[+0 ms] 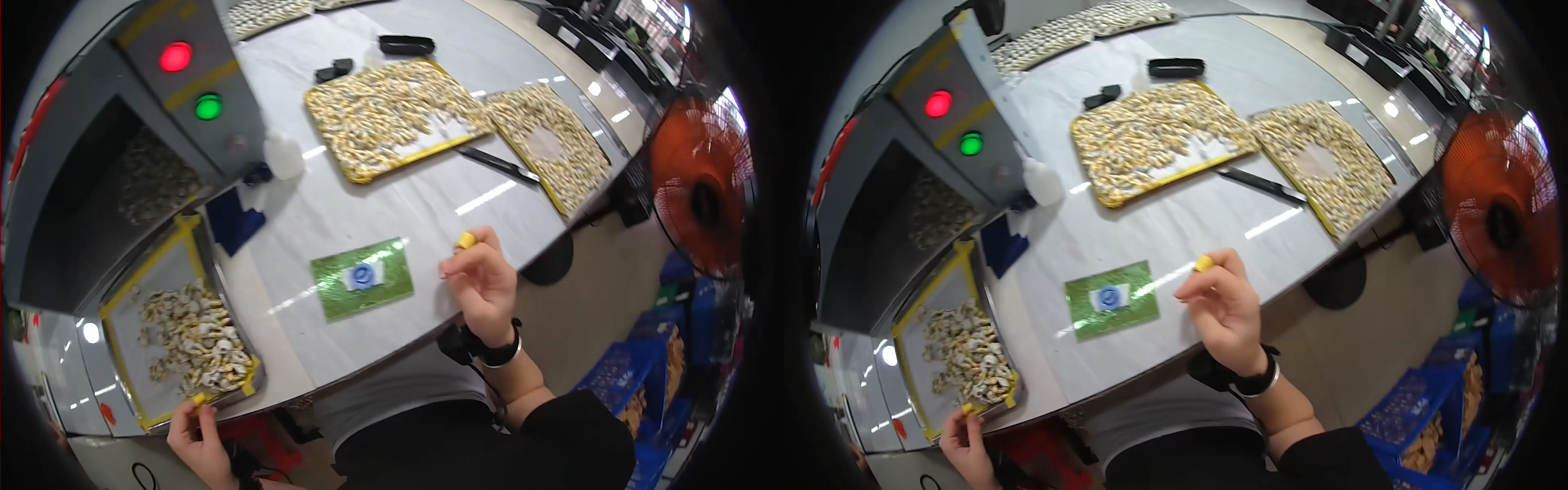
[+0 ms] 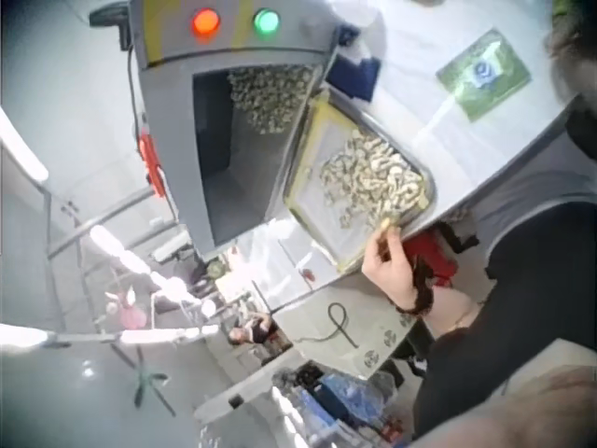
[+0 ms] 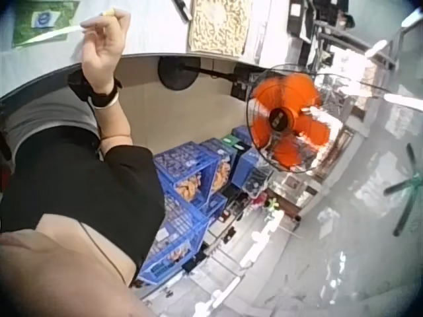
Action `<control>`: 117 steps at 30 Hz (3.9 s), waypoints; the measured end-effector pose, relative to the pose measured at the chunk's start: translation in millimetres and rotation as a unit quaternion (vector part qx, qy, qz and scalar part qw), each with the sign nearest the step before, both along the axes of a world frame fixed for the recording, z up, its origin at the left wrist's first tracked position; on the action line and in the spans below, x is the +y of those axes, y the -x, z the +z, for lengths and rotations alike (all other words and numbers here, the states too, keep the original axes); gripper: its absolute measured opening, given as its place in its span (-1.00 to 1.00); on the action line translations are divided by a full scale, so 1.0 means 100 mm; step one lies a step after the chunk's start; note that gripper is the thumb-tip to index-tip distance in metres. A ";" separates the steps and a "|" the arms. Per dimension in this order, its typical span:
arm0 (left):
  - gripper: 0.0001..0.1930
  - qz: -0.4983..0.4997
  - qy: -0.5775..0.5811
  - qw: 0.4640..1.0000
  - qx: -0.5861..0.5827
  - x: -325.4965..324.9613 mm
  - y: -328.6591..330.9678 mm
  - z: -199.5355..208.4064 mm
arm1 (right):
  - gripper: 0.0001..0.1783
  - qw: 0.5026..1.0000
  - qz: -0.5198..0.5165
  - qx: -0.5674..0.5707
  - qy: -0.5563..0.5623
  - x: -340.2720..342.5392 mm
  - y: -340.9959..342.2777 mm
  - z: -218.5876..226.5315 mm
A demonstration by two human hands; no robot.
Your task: The person sits at a workstation and repeatedly picks up small white and yellow components from a tray. They manipulate the components with their hands, which are protected by yellow finger cots, and place the assembled units into a yellow tray. The process involves picking, aligning, and placing the small parts one by one.
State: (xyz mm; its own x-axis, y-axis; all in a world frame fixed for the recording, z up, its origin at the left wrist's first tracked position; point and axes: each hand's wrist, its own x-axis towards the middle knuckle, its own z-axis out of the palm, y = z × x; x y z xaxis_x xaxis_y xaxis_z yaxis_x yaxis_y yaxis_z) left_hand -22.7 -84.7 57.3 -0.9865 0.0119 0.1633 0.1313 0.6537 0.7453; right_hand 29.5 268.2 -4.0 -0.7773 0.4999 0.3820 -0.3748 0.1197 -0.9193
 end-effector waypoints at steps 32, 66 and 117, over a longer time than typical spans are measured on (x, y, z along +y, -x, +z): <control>-0.51 -0.386 -0.249 0.884 0.087 1.15 -0.25 -0.42 | -0.71 0.984 0.172 0.034 -0.043 -0.82 -0.28 0.37; -0.74 -0.350 -0.226 0.909 -0.006 1.11 -0.23 -0.37 | -0.62 0.972 0.188 0.025 -0.140 -0.83 -0.11 0.53; -0.55 -0.385 -0.463 0.797 0.052 1.18 -0.22 -0.48 | -0.69 0.852 0.348 0.044 0.389 -0.98 -0.23 0.22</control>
